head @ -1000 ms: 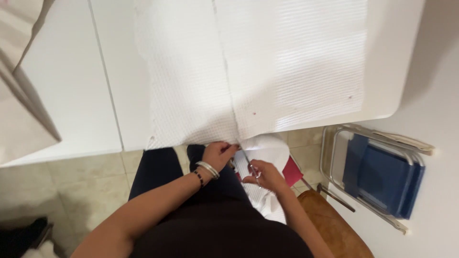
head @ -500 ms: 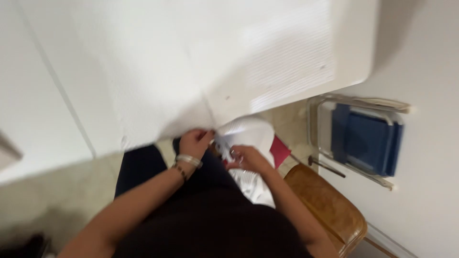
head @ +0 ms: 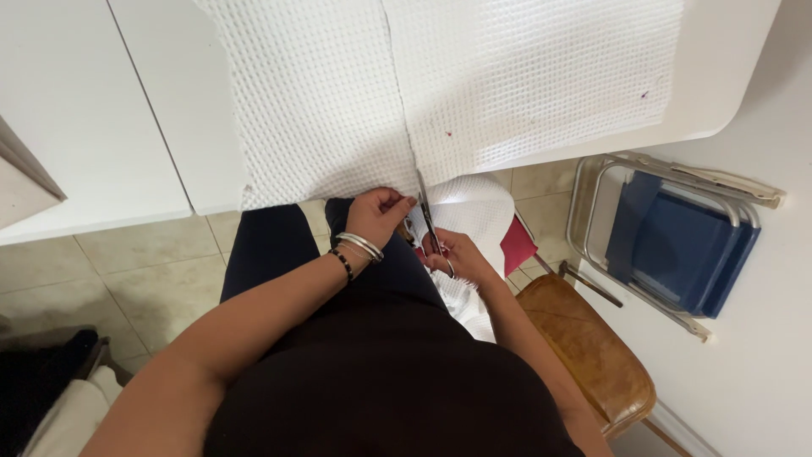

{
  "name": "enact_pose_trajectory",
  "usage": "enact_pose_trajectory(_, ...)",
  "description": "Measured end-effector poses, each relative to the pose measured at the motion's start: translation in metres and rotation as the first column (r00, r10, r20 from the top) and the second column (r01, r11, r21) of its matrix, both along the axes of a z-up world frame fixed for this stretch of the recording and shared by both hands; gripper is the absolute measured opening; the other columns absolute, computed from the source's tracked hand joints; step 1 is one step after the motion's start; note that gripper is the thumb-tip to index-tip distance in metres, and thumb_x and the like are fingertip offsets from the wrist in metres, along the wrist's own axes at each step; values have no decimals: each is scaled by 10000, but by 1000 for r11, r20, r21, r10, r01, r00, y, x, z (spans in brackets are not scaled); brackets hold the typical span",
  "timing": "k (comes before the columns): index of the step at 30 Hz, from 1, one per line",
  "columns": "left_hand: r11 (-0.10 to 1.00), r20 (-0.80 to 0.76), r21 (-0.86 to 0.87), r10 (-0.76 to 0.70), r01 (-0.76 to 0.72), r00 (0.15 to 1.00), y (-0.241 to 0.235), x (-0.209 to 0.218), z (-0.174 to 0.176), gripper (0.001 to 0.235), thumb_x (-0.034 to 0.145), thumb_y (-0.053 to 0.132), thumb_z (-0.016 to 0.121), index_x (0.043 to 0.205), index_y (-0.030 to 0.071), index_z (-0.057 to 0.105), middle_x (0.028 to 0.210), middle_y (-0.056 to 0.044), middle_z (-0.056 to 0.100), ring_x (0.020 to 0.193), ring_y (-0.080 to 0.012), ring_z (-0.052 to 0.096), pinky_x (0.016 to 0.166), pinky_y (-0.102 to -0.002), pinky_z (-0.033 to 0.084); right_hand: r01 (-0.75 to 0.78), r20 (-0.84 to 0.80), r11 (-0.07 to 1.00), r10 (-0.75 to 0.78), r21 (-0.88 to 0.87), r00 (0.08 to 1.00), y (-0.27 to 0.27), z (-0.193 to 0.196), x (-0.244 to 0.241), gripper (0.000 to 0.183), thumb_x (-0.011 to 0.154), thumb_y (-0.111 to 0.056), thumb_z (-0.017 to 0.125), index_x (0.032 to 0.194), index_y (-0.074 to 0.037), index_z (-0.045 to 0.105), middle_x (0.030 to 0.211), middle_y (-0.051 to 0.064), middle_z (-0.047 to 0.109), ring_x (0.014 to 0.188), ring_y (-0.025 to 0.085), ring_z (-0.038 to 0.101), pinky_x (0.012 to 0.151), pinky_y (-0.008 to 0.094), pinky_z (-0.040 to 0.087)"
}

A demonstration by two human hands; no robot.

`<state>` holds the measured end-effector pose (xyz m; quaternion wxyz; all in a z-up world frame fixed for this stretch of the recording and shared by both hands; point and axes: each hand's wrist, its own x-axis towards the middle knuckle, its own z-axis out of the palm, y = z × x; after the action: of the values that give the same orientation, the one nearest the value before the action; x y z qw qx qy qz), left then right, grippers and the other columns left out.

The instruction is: The person uses scissors to cut a white textured fabric laid on a white table. They hold the fabric with the left hand and cut along a marked line with the right hand, separating a strip from the main piece.

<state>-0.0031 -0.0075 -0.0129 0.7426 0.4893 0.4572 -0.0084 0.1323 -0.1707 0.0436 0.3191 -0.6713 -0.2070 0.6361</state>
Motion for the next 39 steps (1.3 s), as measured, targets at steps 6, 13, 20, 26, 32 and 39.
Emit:
enact_pose_trajectory(6,999,12,33,19,-19,1000,-5,-3,-7,221,925,329,772,880,113,786,729,-8,733,687,-104,648,628,-251,512,-28,49,1000,28,-2,998,1,-8,5,489,730,-600,869,833,-164,674,596,-11,620,614,102,536,608,236,429)
enact_pose_trajectory(13,998,54,57,-8,5,999,0,-1,-1,239,906,357,795,879,120,787,716,-11,748,666,-118,685,625,-257,535,-53,110,999,53,-4,992,3,-6,3,514,723,-653,846,791,-182,650,568,-25,577,600,97,469,596,231,392)
enact_pose_trajectory(20,997,44,75,-2,-2,999,5,-1,4,225,902,340,796,866,118,786,729,-20,761,677,-126,705,622,-256,536,-75,133,997,73,15,988,1,-11,6,507,732,-638,847,790,-178,642,571,-22,568,612,104,455,593,238,386)
enact_pose_trajectory(26,997,42,78,-15,12,999,6,-1,5,225,916,354,780,863,136,795,730,-10,763,697,-124,702,625,-261,542,-52,85,999,51,5,995,5,-4,5,503,724,-617,861,796,-168,646,575,-25,599,612,86,473,598,224,402)
enact_pose_trajectory(32,995,58,98,-17,11,998,6,0,5,228,926,334,774,870,114,793,733,-30,766,721,-144,713,628,-278,545,-7,89,1000,8,-13,996,-1,-13,-1,512,738,-598,865,807,-143,641,554,24,622,580,114,557,576,240,441)
enact_pose_trajectory(39,995,51,101,-25,20,998,1,0,1,235,923,372,765,861,146,788,722,-7,757,722,-150,726,657,-273,556,-71,173,997,72,-10,982,-12,-20,-2,499,786,-619,817,789,-160,622,532,35,605,556,150,566,572,266,454)
